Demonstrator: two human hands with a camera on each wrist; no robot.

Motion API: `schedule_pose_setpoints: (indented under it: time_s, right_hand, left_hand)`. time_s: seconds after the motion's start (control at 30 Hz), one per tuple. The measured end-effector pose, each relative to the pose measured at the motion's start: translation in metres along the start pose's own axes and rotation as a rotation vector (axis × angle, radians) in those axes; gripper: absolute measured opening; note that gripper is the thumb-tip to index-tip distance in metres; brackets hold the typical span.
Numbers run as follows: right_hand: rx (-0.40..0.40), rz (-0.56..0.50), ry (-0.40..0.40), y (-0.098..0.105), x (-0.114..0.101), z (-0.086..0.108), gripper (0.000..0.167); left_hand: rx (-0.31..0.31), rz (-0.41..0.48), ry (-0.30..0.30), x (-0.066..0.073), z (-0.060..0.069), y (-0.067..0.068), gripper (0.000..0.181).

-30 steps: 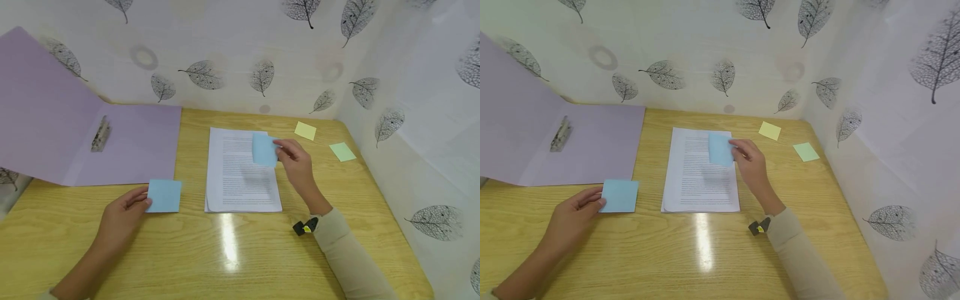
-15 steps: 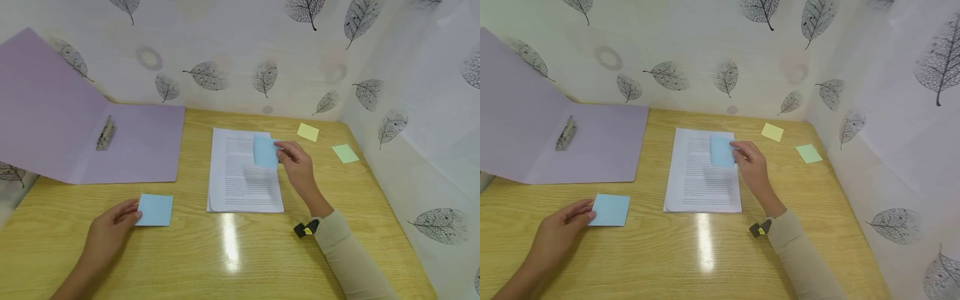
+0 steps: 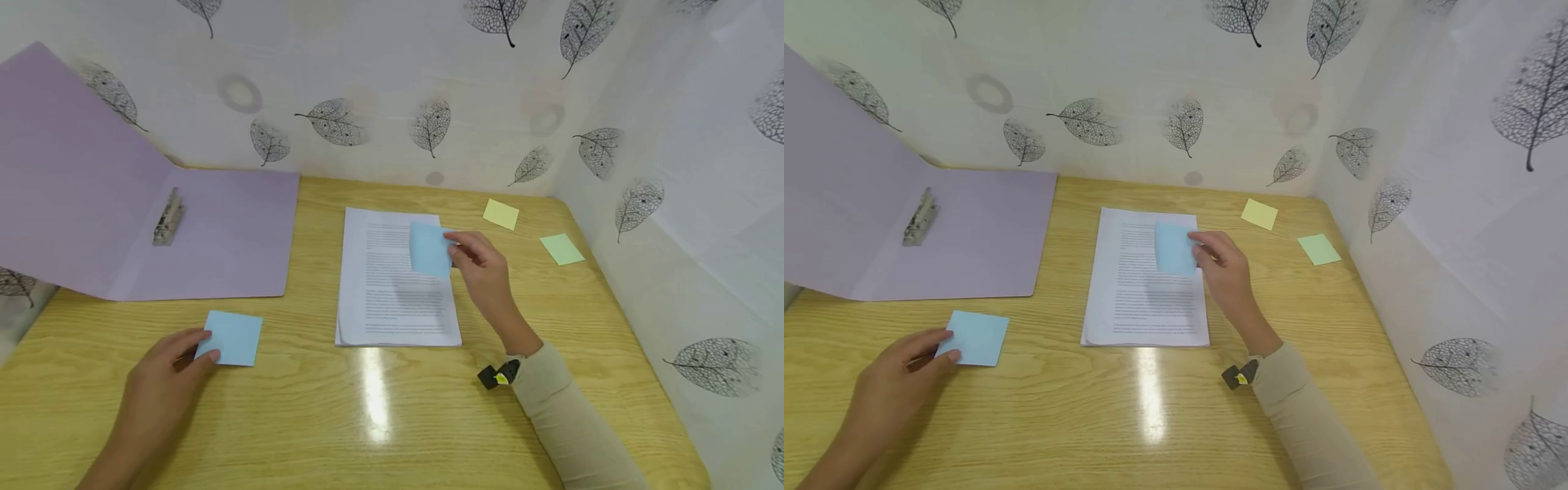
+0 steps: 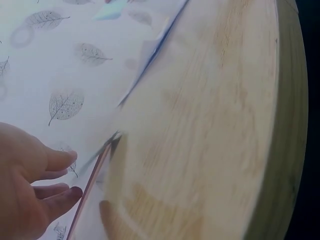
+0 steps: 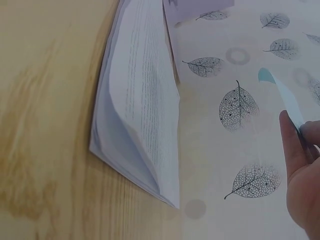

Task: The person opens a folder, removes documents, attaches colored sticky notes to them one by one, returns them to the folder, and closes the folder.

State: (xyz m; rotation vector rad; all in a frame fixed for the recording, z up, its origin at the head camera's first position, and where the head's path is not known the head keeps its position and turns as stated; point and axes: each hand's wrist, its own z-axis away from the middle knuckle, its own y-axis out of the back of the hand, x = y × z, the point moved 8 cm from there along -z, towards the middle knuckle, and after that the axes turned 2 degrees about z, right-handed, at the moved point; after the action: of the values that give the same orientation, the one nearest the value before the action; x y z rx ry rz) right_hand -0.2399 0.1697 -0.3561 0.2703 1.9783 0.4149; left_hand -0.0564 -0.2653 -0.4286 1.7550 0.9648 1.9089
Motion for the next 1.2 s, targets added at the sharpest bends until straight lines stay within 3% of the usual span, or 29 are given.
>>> schedule_pose_setpoints:
  time_s: [0.3, 0.37, 0.5, 0.63, 0.8, 0.97, 1.07, 1.2]
  right_hand:
    - [-0.009, -0.030, -0.006, -0.004, -0.003, 0.001, 0.023]
    - [-0.011, -0.035, -0.002, -0.006, -0.004, 0.001, 0.023]
    - [-0.015, -0.060, 0.005, -0.009, -0.010, 0.003, 0.023]
    - [-0.039, -0.073, -0.001, -0.017, -0.019, 0.007, 0.025]
    - [-0.063, -0.136, -0.054, -0.029, -0.024, 0.010, 0.039]
    - [-0.060, -0.159, -0.092, -0.036, -0.027, 0.015, 0.045]
    - [-0.061, -0.102, -0.028, -0.039, -0.033, 0.019, 0.039]
    - [-0.058, 0.014, 0.180, -0.042, -0.050, 0.025, 0.030]
  left_hand:
    - [0.016, -0.011, 0.021, 0.001, -0.002, 0.010, 0.051]
    - [0.032, 0.010, 0.002, 0.006, -0.005, 0.011, 0.046]
    - [0.002, 0.095, -0.035, 0.027, -0.015, 0.005, 0.044]
    - [-0.103, 0.202, -0.088, 0.063, -0.030, -0.016, 0.046]
    - [-0.232, 0.374, -0.163, 0.116, -0.049, -0.058, 0.040]
    - [-0.415, 0.626, -0.155, 0.158, -0.068, -0.104, 0.038]
    - [-0.477, 0.771, -0.129, 0.173, -0.077, -0.120, 0.040]
    - [-0.508, 0.908, -0.106, 0.181, -0.085, -0.128, 0.045]
